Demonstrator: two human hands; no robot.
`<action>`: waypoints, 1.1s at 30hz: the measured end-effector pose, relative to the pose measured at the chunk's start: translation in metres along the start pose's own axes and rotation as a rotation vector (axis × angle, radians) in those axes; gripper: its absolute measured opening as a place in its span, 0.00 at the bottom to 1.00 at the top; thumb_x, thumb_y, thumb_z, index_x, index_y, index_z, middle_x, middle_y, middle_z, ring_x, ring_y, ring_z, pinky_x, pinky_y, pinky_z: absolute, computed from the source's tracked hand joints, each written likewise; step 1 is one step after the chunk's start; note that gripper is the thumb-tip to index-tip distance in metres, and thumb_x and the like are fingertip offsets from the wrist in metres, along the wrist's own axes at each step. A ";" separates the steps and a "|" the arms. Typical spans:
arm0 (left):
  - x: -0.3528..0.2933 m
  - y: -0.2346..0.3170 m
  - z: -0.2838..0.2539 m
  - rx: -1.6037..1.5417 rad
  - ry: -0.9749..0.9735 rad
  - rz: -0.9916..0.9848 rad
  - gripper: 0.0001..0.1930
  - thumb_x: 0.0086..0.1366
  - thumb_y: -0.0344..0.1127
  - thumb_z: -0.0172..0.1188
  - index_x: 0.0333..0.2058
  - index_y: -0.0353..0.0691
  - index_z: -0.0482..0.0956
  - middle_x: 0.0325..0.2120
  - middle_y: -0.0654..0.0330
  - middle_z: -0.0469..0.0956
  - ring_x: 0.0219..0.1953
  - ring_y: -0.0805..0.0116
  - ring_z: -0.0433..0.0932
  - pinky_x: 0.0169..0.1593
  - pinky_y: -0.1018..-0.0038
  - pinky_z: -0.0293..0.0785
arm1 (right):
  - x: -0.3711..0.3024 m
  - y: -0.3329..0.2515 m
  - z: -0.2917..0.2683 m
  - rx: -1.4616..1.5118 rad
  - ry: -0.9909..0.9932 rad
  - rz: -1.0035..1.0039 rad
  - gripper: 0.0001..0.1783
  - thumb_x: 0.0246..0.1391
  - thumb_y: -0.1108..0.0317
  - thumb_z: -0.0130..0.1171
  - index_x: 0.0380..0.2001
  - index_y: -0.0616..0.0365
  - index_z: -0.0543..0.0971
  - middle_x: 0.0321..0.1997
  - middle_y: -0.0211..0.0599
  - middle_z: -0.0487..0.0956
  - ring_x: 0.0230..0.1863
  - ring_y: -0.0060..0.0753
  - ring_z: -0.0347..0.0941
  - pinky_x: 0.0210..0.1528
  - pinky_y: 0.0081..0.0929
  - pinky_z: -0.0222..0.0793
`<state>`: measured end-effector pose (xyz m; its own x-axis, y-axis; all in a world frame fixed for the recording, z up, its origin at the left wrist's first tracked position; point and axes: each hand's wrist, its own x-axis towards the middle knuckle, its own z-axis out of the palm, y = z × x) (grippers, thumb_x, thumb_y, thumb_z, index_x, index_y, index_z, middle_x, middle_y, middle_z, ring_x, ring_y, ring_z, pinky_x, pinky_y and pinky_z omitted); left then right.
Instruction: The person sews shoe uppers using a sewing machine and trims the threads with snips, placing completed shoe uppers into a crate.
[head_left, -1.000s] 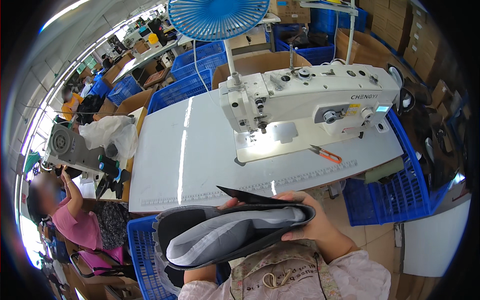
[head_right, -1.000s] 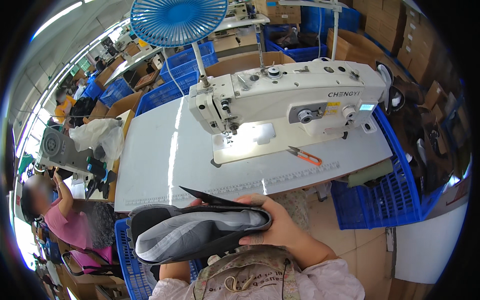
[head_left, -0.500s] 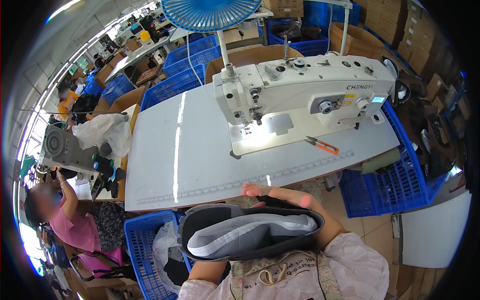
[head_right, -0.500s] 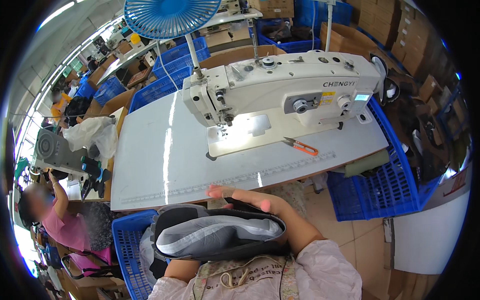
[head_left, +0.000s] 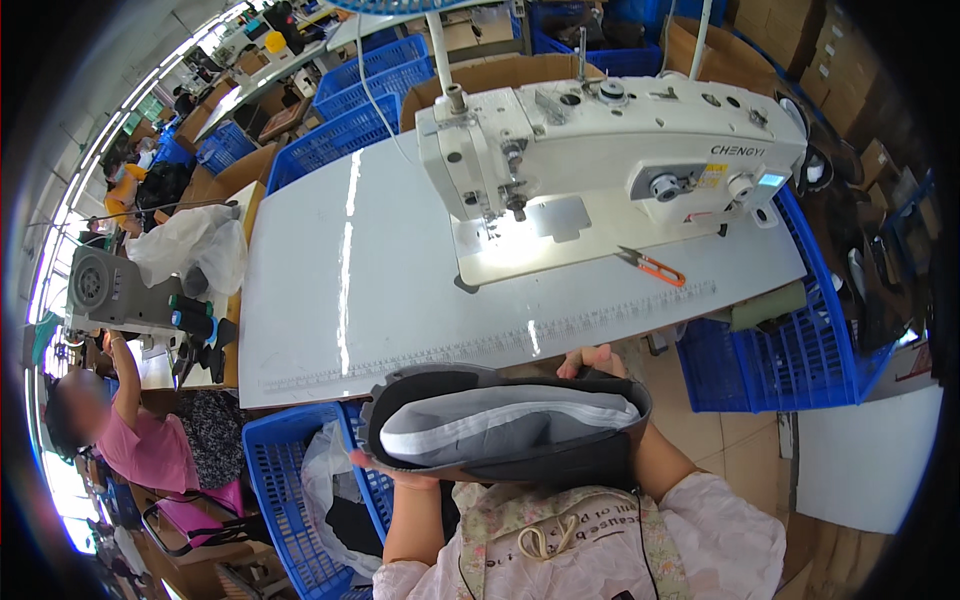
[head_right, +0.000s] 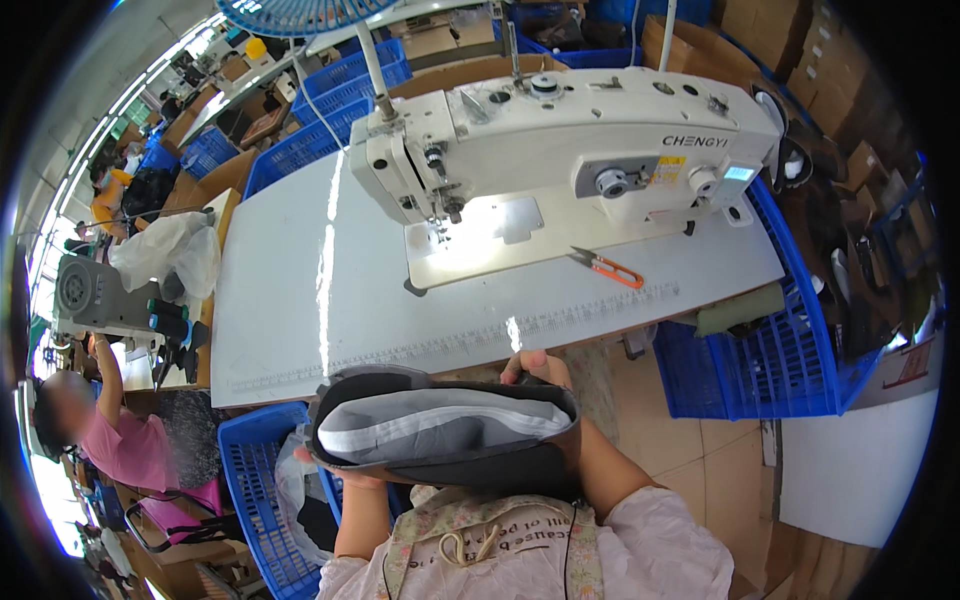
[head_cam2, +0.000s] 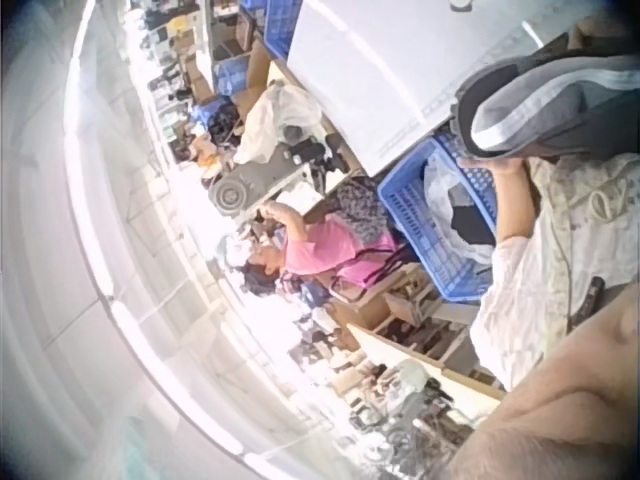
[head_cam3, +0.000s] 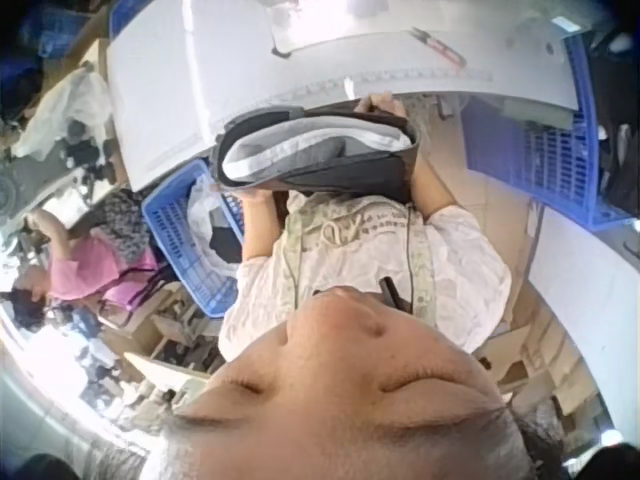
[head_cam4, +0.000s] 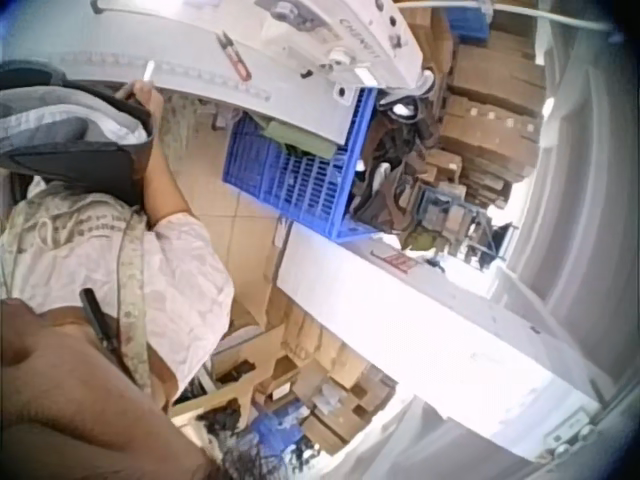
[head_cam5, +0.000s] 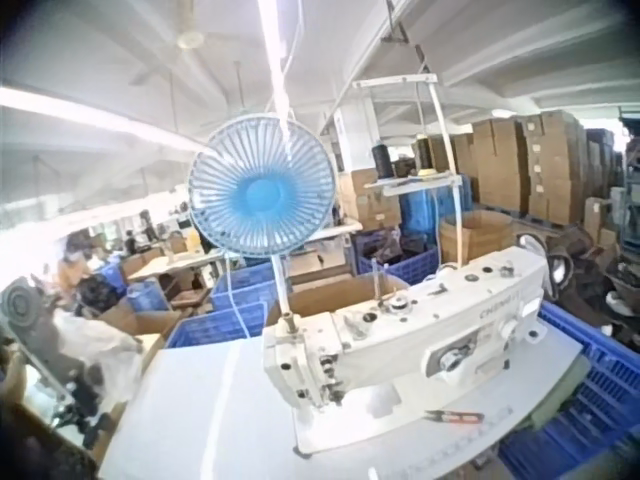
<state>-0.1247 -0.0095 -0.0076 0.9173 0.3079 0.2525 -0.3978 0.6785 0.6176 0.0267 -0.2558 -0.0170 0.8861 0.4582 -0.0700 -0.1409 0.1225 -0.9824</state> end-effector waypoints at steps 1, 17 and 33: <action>-0.005 -0.001 -0.004 -0.011 0.008 0.002 0.54 0.47 0.79 0.55 0.63 0.42 0.63 0.61 0.51 0.65 0.64 0.47 0.61 0.65 0.47 0.58 | -0.005 -0.007 0.001 0.003 0.004 0.014 0.46 0.54 0.23 0.36 0.22 0.61 0.75 0.23 0.31 0.74 0.29 0.27 0.71 0.36 0.27 0.67; 0.012 -0.001 0.043 0.151 0.681 -0.099 0.40 0.57 0.66 0.57 0.59 0.44 0.66 0.57 0.55 0.68 0.59 0.53 0.66 0.63 0.55 0.62 | -0.054 -0.053 -0.029 -0.176 -0.307 0.041 0.65 0.31 0.58 0.79 0.68 0.64 0.50 0.66 0.46 0.62 0.70 0.41 0.52 0.70 0.42 0.45; 0.186 0.024 0.095 2.060 -0.380 0.307 0.22 0.64 0.51 0.57 0.46 0.37 0.77 0.44 0.49 0.78 0.52 0.53 0.74 0.58 0.63 0.66 | 0.042 -0.063 -0.022 0.087 0.016 -0.001 0.40 0.39 0.69 0.71 0.58 0.65 0.68 0.52 0.38 0.76 0.53 0.32 0.71 0.57 0.28 0.66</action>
<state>0.0386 0.0008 0.1247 0.9061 -0.0584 0.4189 -0.1553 -0.9672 0.2010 0.0828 -0.2633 0.0384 0.8932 0.4438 -0.0727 -0.1775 0.1993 -0.9637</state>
